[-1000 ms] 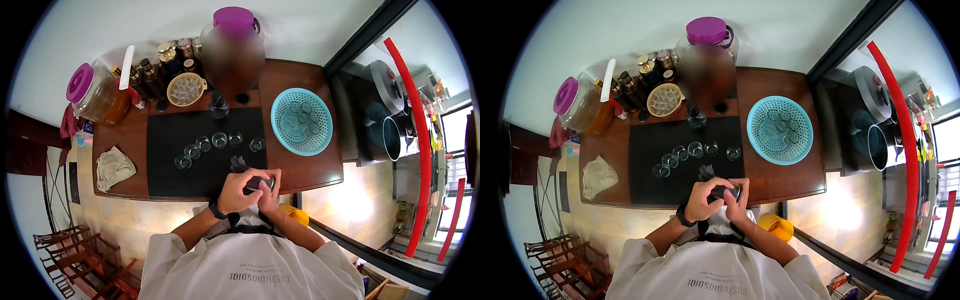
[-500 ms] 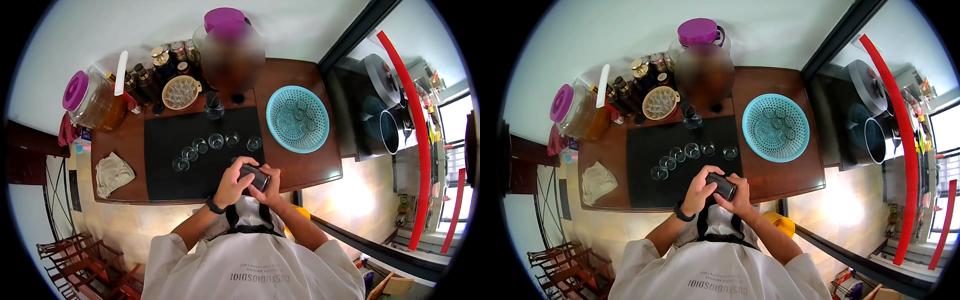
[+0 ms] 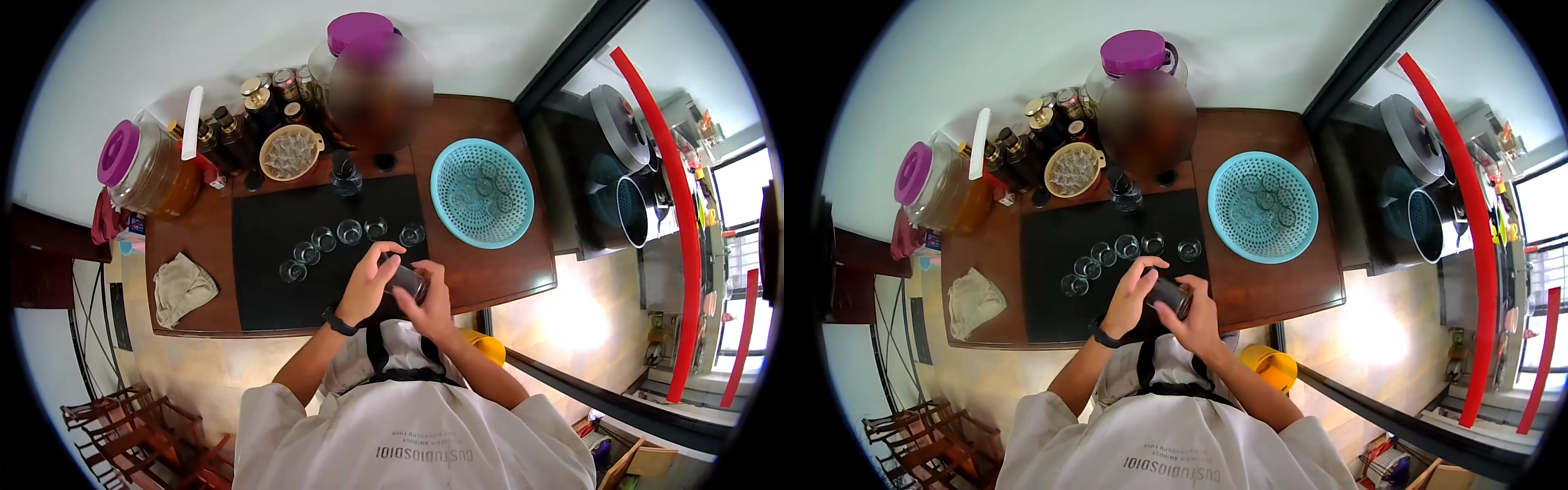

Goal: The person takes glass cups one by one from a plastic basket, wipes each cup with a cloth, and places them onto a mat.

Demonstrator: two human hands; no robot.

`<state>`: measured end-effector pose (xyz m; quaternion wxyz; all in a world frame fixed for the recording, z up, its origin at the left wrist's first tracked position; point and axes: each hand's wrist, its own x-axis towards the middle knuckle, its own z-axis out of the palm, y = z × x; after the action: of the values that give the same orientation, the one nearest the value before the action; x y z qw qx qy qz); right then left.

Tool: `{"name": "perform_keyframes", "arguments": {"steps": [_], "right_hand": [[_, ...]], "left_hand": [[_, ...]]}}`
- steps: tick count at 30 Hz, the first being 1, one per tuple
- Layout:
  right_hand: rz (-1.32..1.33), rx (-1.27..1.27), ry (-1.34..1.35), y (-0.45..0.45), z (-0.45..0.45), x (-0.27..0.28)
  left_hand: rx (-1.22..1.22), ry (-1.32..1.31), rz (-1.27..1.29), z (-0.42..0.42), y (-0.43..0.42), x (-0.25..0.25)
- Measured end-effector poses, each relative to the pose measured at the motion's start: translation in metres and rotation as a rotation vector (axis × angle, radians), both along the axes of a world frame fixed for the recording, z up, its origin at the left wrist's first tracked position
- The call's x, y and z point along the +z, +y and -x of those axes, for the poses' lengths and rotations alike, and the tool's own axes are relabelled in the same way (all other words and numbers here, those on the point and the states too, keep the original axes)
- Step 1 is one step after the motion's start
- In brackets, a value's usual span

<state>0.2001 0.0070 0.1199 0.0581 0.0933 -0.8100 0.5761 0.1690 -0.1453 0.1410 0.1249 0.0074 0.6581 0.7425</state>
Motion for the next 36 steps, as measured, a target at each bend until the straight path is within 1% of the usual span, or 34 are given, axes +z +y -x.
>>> {"name": "perform_keyframes", "arguments": {"steps": [1, 3, 4, 5, 6, 8, 9, 10, 12, 13, 15, 16, 17, 18, 19, 20, 22, 23, 24, 26, 27, 28, 30, 31, 32, 34, 35, 36], "right_hand": [[0.0, 0.0, -0.004, 0.001, -0.001, 0.0], [-0.07, 0.05, 0.147, 0.004, 0.0, -0.003], [-0.106, 0.076, 0.222, 0.004, 0.0, -0.005], [0.037, 0.048, 0.184, 0.0, -0.005, -0.016], [0.037, 0.051, 0.183, -0.005, -0.011, -0.016], [0.535, -0.076, -0.292, -0.012, -0.017, -0.01], [0.764, -0.092, -0.508, -0.015, -0.017, 0.006], [0.909, -0.034, -0.606, -0.013, -0.016, 0.003], [1.125, -0.031, -1.002, -0.01, -0.01, 0.024], [1.123, -0.036, -1.0, -0.007, -0.008, 0.024], [0.923, 0.018, -0.983, -0.004, -0.006, 0.021], [0.924, 0.019, -0.983, -0.005, -0.007, 0.013], [0.625, 0.006, -0.624, -0.007, -0.008, 0.0], [0.323, -0.009, -0.265, -0.011, -0.006, 0.002], [0.12, 0.015, -0.112, -0.006, -0.005, 0.017], [0.121, 0.016, -0.114, -0.001, -0.003, 0.019], [-0.273, 0.111, 0.302, 0.004, 0.001, 0.021], [-0.106, 0.109, 0.188, 0.004, -0.001, 0.011], [-0.108, 0.103, 0.185, 0.001, -0.007, 0.007], [0.528, -0.024, -0.234, -0.007, -0.013, 0.001], [0.71, -0.063, -0.492, -0.009, -0.017, 0.013], [0.711, -0.062, -0.494, -0.005, -0.019, 0.018], [1.272, 0.207, -1.041, 0.006, -0.02, 0.023], [1.166, 0.189, -1.037, 0.003, -0.022, 0.022], [1.165, 0.187, -1.04, 0.002, -0.02, 0.025], [1.031, 0.14, -1.097, 0.0, -0.012, 0.04], [1.007, 0.098, -1.048, -0.001, -0.011, 0.033], [1.012, 0.095, -1.04, -0.004, -0.011, 0.034]], "left_hand": [[0.0, -0.004, 0.0, -0.003, 0.001, 0.0], [0.057, -0.01, -0.102, -0.01, 0.005, 0.005], [0.105, 0.241, 0.005, -0.012, 0.009, -0.004], [0.062, 0.317, 0.035, -0.014, 0.006, -0.005], [0.019, 0.395, 0.065, -0.014, 0.003, 0.004], [-0.013, 0.519, 0.071, -0.015, 0.004, 0.002], [-0.033, 0.549, 0.164, -0.017, 0.003, 0.005], [-0.037, 0.746, 0.226, -0.013, 0.003, 0.003], [-0.065, 0.846, 0.327, -0.01, -0.001, 0.011], [-0.066, 0.846, 0.321, -0.01, -0.002, 0.012], [-0.099, 0.461, 0.201, -0.009, -0.004, 0.012], [-0.094, 0.386, 0.228, -0.006, -0.004, 0.014], [-0.107, 0.304, 0.181, -0.004, -0.007, 0.019], [-0.122, 0.223, 0.133, -0.001, -0.008, 0.024], [-0.057, 0.359, 0.113, 0.002, -0.003, 0.021], [-0.055, 0.357, 0.114, 0.001, -0.003, 0.022], [-0.113, 0.177, 0.084, -0.003, -0.004, 0.028], [-0.107, 0.216, 0.114, -0.005, -0.002, 0.031], [-0.113, 0.214, 0.112, -0.007, -0.002, 0.029], [-0.201, 0.369, 0.033, -0.007, -0.005, 0.021], [-0.209, 0.453, 0.02, -0.006, -0.006, 0.017], [-0.258, 0.401, -0.004, -0.011, -0.006, 0.015], [-0.246, 0.78, 0.187, -0.005, -0.005, 0.017], [-0.293, 0.761, 0.243, -0.005, -0.006, 0.022], [-0.292, 0.759, 0.242, -0.007, -0.007, 0.027], [-0.259, 0.165, 0.069, -0.008, -0.006, 0.035], [-0.169, 0.263, 0.004, -0.006, -0.007, 0.022], [-0.085, 0.406, 0.018, 0.0, -0.007, 0.012]]}}
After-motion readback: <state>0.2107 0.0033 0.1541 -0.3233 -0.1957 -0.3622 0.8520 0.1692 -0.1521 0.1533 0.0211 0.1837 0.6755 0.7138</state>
